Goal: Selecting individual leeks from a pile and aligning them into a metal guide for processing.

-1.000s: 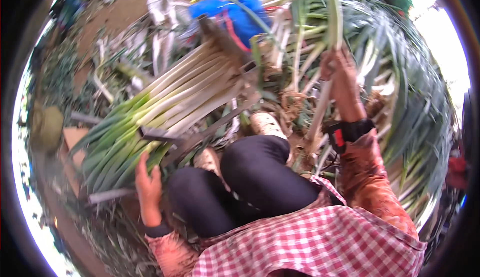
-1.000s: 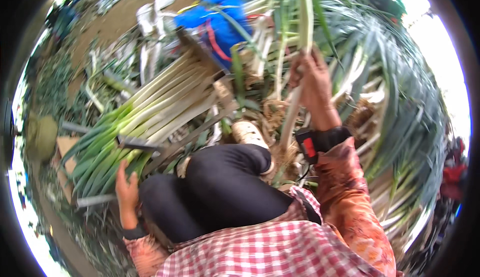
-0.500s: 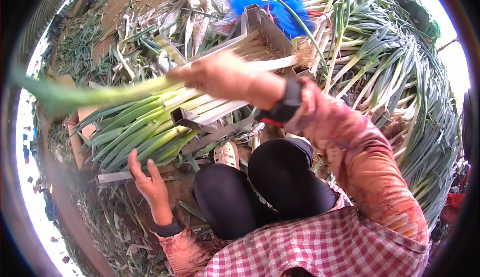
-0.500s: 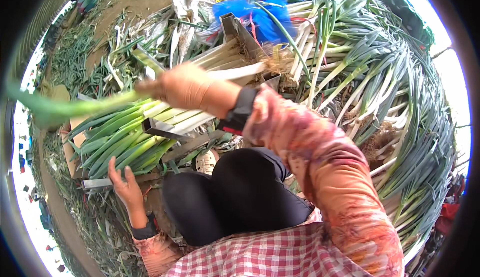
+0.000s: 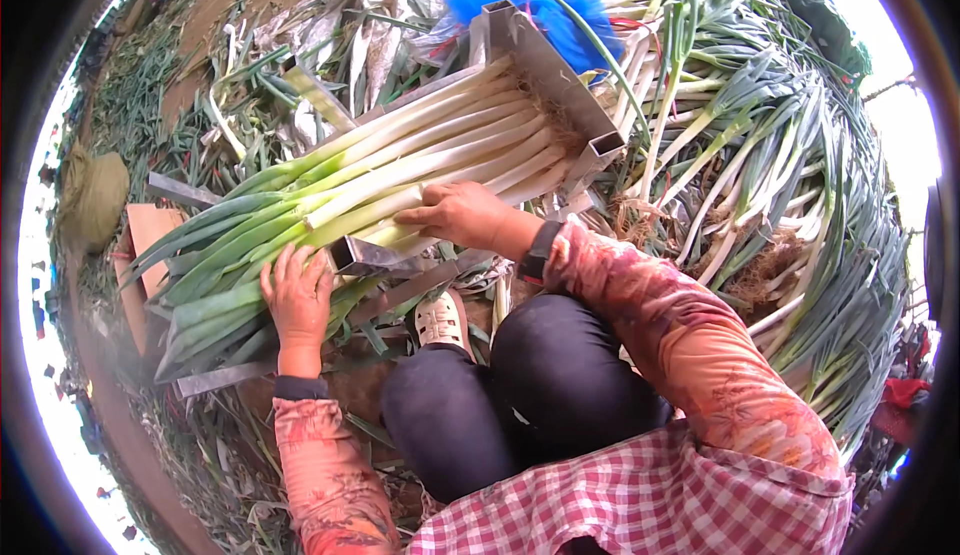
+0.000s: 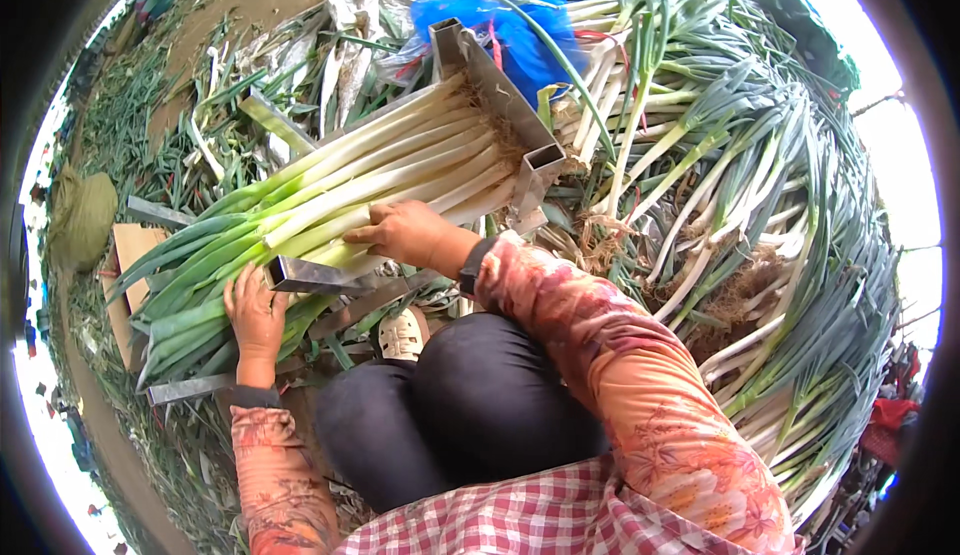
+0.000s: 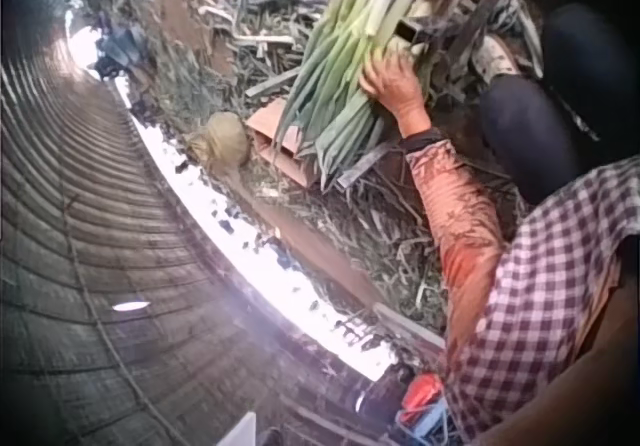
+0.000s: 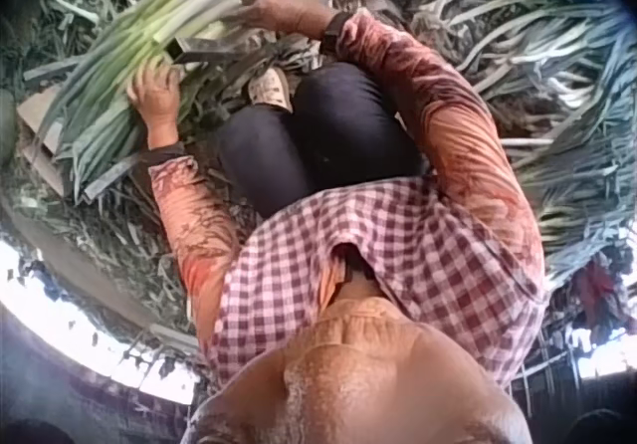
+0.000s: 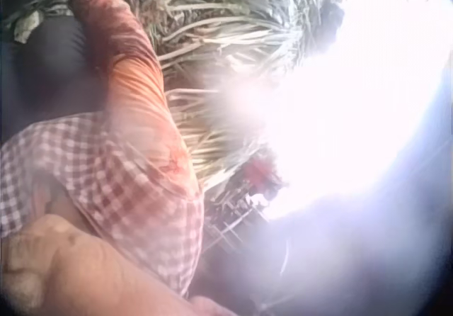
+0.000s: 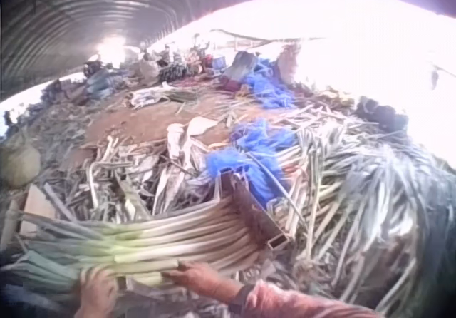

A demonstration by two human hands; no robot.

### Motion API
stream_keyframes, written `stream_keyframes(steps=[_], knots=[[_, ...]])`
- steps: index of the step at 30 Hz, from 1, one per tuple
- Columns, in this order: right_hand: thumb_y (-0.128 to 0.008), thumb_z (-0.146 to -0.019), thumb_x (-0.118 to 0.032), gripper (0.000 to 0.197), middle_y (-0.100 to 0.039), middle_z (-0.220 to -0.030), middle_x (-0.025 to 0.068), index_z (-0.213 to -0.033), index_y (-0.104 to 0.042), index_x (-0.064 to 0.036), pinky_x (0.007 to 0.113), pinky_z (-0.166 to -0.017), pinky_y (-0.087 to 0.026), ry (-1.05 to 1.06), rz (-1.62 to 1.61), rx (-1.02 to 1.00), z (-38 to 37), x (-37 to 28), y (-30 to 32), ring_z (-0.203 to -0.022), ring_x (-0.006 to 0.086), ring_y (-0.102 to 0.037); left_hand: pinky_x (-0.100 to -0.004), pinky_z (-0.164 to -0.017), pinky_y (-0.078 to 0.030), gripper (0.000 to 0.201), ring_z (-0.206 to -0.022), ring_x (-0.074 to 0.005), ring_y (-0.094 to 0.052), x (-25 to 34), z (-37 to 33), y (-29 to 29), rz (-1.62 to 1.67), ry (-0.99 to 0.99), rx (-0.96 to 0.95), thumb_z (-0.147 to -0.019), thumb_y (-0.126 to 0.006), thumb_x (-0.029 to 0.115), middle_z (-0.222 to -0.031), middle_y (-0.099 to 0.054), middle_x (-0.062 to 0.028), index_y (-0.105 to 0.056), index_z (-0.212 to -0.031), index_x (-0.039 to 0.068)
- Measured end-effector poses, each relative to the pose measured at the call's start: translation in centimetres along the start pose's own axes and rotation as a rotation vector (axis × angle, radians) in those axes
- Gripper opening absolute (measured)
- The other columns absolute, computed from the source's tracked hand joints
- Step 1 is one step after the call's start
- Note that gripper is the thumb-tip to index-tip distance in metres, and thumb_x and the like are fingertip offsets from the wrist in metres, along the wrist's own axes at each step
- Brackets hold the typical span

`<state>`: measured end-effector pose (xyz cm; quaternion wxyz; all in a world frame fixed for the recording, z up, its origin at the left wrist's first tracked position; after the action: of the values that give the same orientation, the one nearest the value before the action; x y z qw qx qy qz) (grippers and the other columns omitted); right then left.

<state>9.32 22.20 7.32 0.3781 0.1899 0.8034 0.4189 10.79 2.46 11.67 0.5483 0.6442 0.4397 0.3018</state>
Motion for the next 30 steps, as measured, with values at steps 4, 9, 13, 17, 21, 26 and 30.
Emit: stream_keyframes(steps=[4, 9, 13, 17, 21, 26, 30], knots=[[-0.061, -0.075, -0.011, 0.035, -0.057, -0.1, 0.0089, -0.109, -0.063, -0.0177, 0.035, -0.084, -0.044, -0.027, -0.088, 0.12, 2.4, 1.3, 1.9, -0.094, 0.0266, -0.056, -0.0425, -0.098, -0.029, 0.023, -0.112, -0.0236, -0.046, -0.1, -1.3, 0.4, 0.079, 0.023, 0.038, -0.075, -0.064, 0.028, -0.108, -0.056, -0.0015, -0.066, -0.098, 0.022], [-0.058, -0.075, -0.005, 0.025, -0.059, -0.098, 0.0068, -0.097, -0.068, -0.0142, 0.035, -0.081, -0.045, -0.257, -0.179, 0.2, 5.5, 5.5, 3.8, -0.093, 0.0277, -0.055, -0.0415, -0.097, -0.029, 0.023, -0.11, -0.023, -0.046, -0.7, -1.6, -0.6, 0.105, 0.05, 0.023, -0.074, -0.065, 0.03, -0.103, -0.057, 0.0015, -0.067, -0.095, 0.024], [-0.061, -0.074, -0.005, 0.022, -0.06, -0.093, 0.0056, -0.092, -0.068, -0.0137, 0.036, -0.08, -0.044, -0.29, -0.173, 0.152, 5.8, 5.3, 4.5, -0.091, 0.0279, -0.055, -0.0437, -0.1, -0.026, 0.024, -0.117, -0.0226, -0.043, -1.0, 0.1, -1.0, 0.12, 0.069, 0.044, -0.077, -0.063, 0.034, -0.105, -0.057, 0.0031, -0.066, -0.098, 0.025], [-0.061, -0.074, -0.005, 0.022, -0.059, -0.091, 0.0065, -0.093, -0.069, -0.014, 0.036, -0.081, -0.043, -0.262, -0.121, 0.174, 5.6, 5.9, 4.5, -0.089, 0.0277, -0.055, -0.0432, -0.101, -0.025, 0.022, -0.12, -0.021, -0.041, -0.8, -0.3, -1.7, 0.093, 0.098, 0.077, -0.082, -0.058, 0.033, -0.11, -0.056, 0.0032, -0.064, -0.1, 0.023], [-0.062, -0.074, -0.007, 0.019, -0.058, -0.097, 0.0068, -0.089, -0.069, -0.0144, 0.037, -0.082, -0.043, -0.307, -0.167, 0.123, 5.8, 5.8, 4.5, -0.096, 0.0274, -0.054, -0.043, -0.104, -0.023, 0.037, -0.122, -0.0234, -0.04, -2.1, 0.7, 0.0, 0.162, 0.23, 0.231, -0.086, -0.051, 0.033, -0.124, -0.048, -0.0053, -0.051, -0.12, 0.017], [-0.066, -0.074, -0.016, 0.015, -0.055, -0.111, 0.0089, -0.088, -0.07, -0.0157, 0.04, -0.093, -0.036, -0.248, 0.2, 0.148, 5.2, 4.9, 7.1, -0.107, 0.0308, -0.048, -0.045, -0.106, -0.017, 0.041, -0.126, -0.0231, -0.037, -5.1, 2.6, 0.4, -0.143, 0.538, 0.231, -0.09, -0.046, 0.032, -0.134, -0.042, -0.0042, -0.045, -0.128, 0.019], [-0.069, -0.073, -0.017, 0.014, -0.053, -0.115, 0.0113, -0.086, -0.07, -0.0141, 0.038, -0.093, -0.036, -0.345, -0.005, 0.165, 6.3, 7.9, 5.3, -0.107, 0.0306, -0.048, -0.0443, -0.106, -0.018, 0.039, -0.126, -0.0211, -0.036, -6.2, 2.9, -1.1, -0.067, 0.548, 0.221, -0.091, -0.045, 0.03, -0.133, -0.044, -0.0007, -0.045, -0.129, 0.022]])
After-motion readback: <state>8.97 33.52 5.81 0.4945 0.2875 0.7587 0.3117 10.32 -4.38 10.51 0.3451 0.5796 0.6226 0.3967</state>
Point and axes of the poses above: each hand's wrist, its own z-axis away from the middle knuckle, its own y-axis out of the back of the hand, x = y × z, the point moved 10 cm from there along -z, towards the middle knuckle
